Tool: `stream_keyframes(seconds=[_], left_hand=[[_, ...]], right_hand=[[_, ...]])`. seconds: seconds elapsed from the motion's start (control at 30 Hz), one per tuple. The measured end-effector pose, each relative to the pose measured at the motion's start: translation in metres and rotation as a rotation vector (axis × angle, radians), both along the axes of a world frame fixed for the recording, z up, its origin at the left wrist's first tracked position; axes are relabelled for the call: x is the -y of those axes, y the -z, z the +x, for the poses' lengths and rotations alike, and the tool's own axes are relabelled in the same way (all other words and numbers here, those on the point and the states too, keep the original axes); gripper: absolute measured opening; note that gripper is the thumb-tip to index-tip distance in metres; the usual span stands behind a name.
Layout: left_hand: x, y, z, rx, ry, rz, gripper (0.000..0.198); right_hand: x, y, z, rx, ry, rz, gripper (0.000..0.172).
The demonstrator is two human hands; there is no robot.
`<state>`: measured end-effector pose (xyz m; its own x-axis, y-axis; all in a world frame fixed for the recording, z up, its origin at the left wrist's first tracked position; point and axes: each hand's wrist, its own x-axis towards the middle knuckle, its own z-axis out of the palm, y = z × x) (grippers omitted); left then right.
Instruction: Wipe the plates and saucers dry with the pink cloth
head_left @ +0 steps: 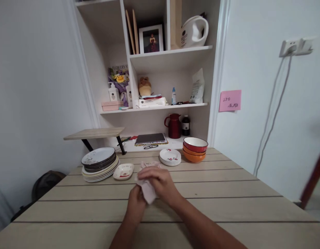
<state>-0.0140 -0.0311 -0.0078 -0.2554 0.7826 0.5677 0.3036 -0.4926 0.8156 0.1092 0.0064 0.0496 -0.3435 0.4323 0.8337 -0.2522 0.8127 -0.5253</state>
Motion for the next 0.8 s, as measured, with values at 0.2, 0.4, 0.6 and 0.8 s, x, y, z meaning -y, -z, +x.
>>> stream_keyframes(seconds=[0.2, 0.4, 0.6, 0.8], left_hand=[[0.001, 0.001, 0.003, -0.68, -0.007, 0.217, 0.046], [-0.001, 0.008, -0.004, -0.926, -0.21, 0.277, 0.053], [-0.002, 0.006, -0.009, -1.013, -0.249, 0.35, 0.041], [-0.001, 0.005, -0.003, -1.081, -0.141, 0.316, 0.042]], right_hand=[[-0.042, -0.001, 0.026, -0.324, 0.17, -0.706, 0.018], [-0.056, 0.008, 0.035, -0.206, 0.287, -0.748, 0.022], [-0.045, 0.018, 0.029, 0.131, -0.036, -0.968, 0.04], [-0.043, 0.022, 0.03, 0.115, -0.499, -1.282, 0.033]])
